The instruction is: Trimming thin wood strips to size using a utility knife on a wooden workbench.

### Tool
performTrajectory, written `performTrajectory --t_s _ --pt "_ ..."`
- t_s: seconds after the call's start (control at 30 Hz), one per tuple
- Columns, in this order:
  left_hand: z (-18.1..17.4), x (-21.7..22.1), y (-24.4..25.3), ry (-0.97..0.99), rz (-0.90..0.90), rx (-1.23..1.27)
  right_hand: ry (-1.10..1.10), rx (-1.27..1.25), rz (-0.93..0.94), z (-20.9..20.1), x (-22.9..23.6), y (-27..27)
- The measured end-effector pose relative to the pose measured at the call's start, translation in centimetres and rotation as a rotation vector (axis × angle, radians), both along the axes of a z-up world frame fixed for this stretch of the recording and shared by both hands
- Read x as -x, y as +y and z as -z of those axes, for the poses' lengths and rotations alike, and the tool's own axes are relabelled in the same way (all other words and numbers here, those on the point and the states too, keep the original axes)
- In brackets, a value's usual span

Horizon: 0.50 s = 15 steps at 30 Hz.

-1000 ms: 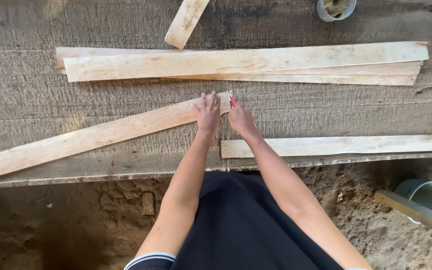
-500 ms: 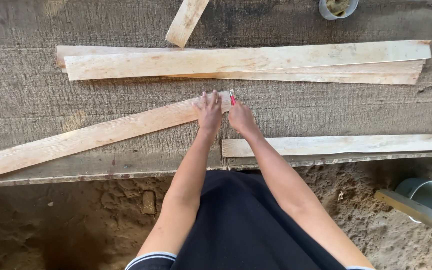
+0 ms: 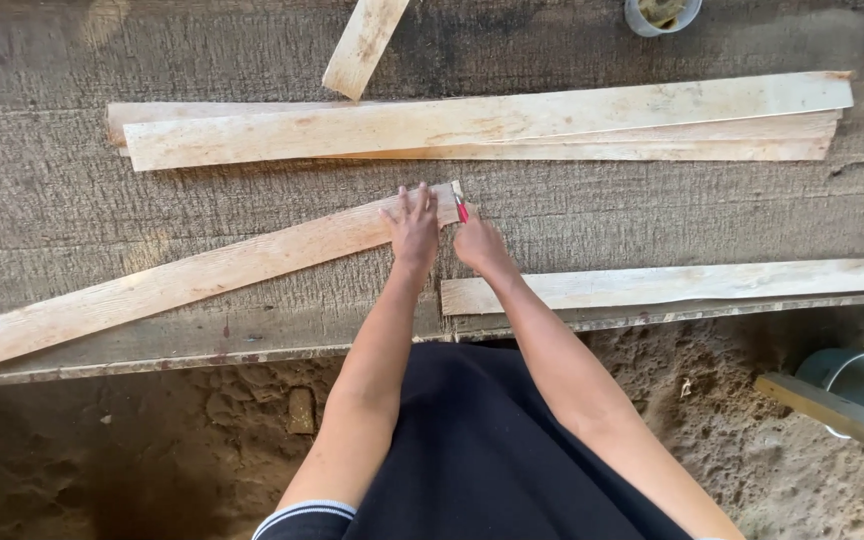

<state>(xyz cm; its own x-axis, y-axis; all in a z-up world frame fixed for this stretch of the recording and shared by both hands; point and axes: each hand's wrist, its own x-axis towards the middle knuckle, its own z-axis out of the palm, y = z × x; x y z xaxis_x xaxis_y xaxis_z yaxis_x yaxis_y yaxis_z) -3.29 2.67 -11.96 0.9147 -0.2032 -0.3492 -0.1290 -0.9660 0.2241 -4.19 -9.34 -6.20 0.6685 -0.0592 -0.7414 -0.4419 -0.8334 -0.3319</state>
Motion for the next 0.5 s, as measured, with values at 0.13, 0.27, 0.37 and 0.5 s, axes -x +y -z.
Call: performTrajectory --t_s 0.13,0.27,0.37,0.5 --pt "0.6 -0.5 -0.3 -0.016 0.000 -0.003 0.019 0.045 -0.010 2.1 2.2 -0.9" --pt "0.1 -0.3 0.1 -0.012 -0.002 -0.019 -0.058 -0.066 0.074 1.4 3.1 -2.6" --pt "0.2 0.1 0.0 -0.046 0.013 -0.034 -0.082 -0.039 0.123 0.5 4.7 -4.5" --pt "1.5 -0.9 0.2 -0.171 0.048 -0.068 -0.219 0.076 0.253 -4.1 4.8 -6.2"
